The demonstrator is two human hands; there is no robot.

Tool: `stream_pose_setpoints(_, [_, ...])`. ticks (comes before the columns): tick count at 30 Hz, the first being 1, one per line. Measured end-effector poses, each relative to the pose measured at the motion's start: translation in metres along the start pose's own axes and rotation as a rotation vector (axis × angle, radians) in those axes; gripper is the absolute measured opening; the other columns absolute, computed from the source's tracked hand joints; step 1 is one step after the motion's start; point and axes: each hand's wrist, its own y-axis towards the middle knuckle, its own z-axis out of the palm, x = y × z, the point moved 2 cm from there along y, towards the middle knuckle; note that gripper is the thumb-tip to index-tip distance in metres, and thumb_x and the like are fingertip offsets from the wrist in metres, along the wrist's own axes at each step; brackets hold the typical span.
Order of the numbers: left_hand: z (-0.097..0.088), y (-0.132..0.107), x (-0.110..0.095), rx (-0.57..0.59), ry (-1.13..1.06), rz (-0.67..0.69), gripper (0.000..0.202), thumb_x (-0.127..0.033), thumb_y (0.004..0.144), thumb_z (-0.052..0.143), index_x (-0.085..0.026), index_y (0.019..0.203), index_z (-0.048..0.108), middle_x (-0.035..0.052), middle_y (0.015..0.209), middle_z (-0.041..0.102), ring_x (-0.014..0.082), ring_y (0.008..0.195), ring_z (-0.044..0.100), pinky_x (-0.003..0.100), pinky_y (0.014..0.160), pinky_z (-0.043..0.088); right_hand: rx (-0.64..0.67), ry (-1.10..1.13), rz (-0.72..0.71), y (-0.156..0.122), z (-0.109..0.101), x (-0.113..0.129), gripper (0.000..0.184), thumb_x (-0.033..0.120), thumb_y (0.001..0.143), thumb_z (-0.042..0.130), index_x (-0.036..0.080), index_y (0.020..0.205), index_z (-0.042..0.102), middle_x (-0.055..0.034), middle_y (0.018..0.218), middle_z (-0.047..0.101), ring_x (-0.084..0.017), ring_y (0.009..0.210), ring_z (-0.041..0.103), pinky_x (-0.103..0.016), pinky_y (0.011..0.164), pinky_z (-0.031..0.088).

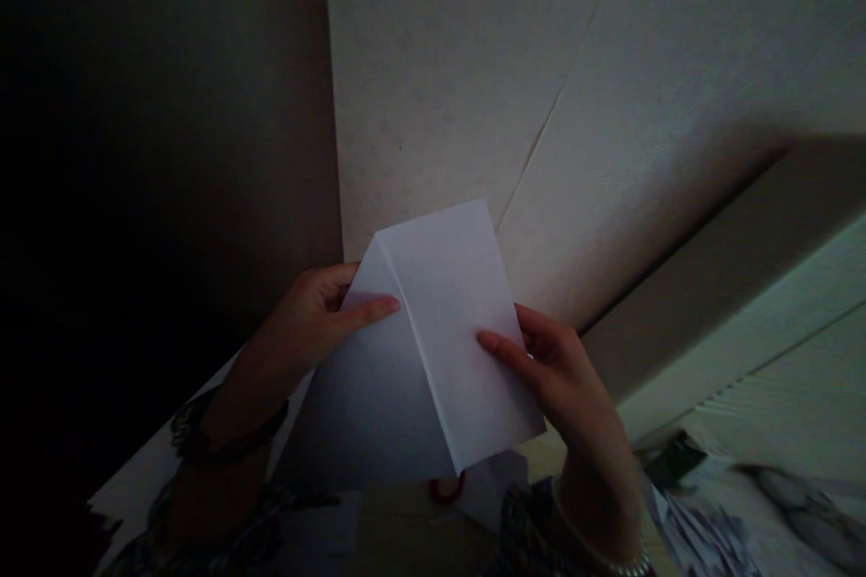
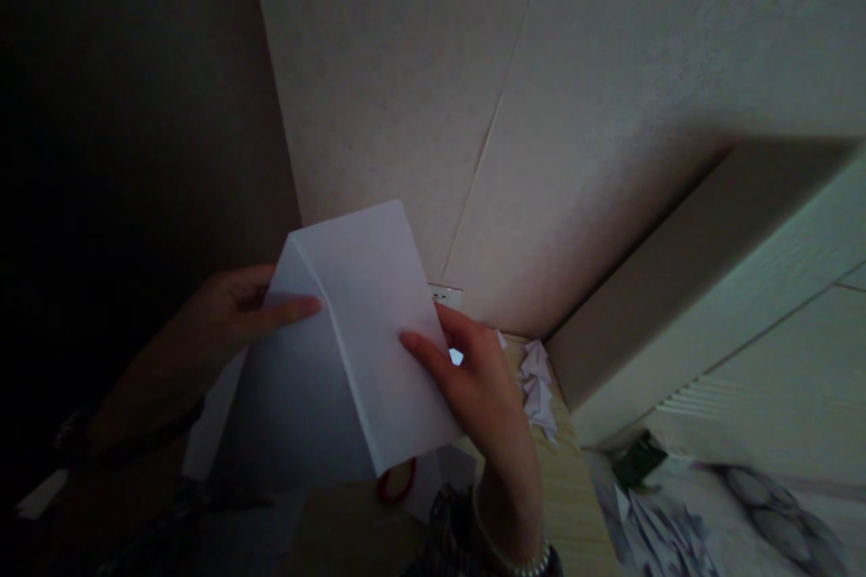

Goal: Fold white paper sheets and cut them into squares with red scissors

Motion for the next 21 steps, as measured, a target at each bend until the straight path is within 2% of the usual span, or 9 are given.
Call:
stream_pose_setpoints(4, [-0.001,-0.001,0.001,-0.018,0.020,-0.043,0.019,-0.029,0.064,0.079,-0.015,0.077,0.075,0.0029,0.069,0.076,0.0162,0.055,0.064,0.022,0.048,0.048,0.001,-0.022,0.010,-0.001,0.000,0.000,0.029,0.046,0.088,0.064,0.020,0.097,0.075,-0.0038,0.083,0.075,-0.019,0.069,0.066,-0.026,0.057,0.050])
stream_pose_setpoints(8, [-0.003,-0.002,0.003,-0.006,0.042,-0.067,0.024,-0.034,0.059,0.081,-0.014,0.072,0.075,0.0040,0.064,0.074,0.0170,0.052,0.062,0.022,0.044,0.045,-0.022,-0.017,0.019,0.000,0.002,0.001,0.029,0.047,0.086,0.066,0.021,0.095,0.074,-0.0037,0.081,0.074,-0.020,0.068,0.065,-0.026,0.056,0.049])
stream_pose_setpoints(12, [-0.003,0.001,0.006,-0.060,0.044,-0.017,0.024,-0.035,0.056,0.081,-0.015,0.068,0.076,0.0031,0.062,0.073,0.0158,0.052,0.061,0.021,0.044,0.045,-0.019,0.075,0.071,0.000,-0.001,0.002,0.027,0.047,0.084,0.067,0.022,0.092,0.072,-0.0029,0.077,0.072,-0.018,0.065,0.064,-0.025,0.053,0.048])
stream_pose_setpoints(17, [-0.002,0.005,0.010,-0.178,-0.209,0.085,0.023,-0.030,0.058,0.085,-0.017,0.074,0.077,0.0010,0.070,0.077,0.0132,0.056,0.064,0.019,0.050,0.049,0.011,0.183,0.114,-0.007,-0.017,-0.002,0.029,0.048,0.075,0.075,0.022,0.088,0.071,-0.0013,0.073,0.070,-0.017,0.061,0.062,-0.025,0.052,0.049])
stream_pose_setpoints(21, [0.000,0.012,0.026,-0.229,-0.386,0.090,0.024,-0.026,0.059,0.087,-0.016,0.078,0.077,0.0007,0.074,0.078,0.0117,0.060,0.065,0.018,0.055,0.050,-0.075,0.289,0.062,-0.013,-0.030,-0.021,0.040,0.053,0.077,0.074,0.025,0.106,0.071,-0.0023,0.081,0.073,-0.019,0.070,0.066,-0.029,0.065,0.053])
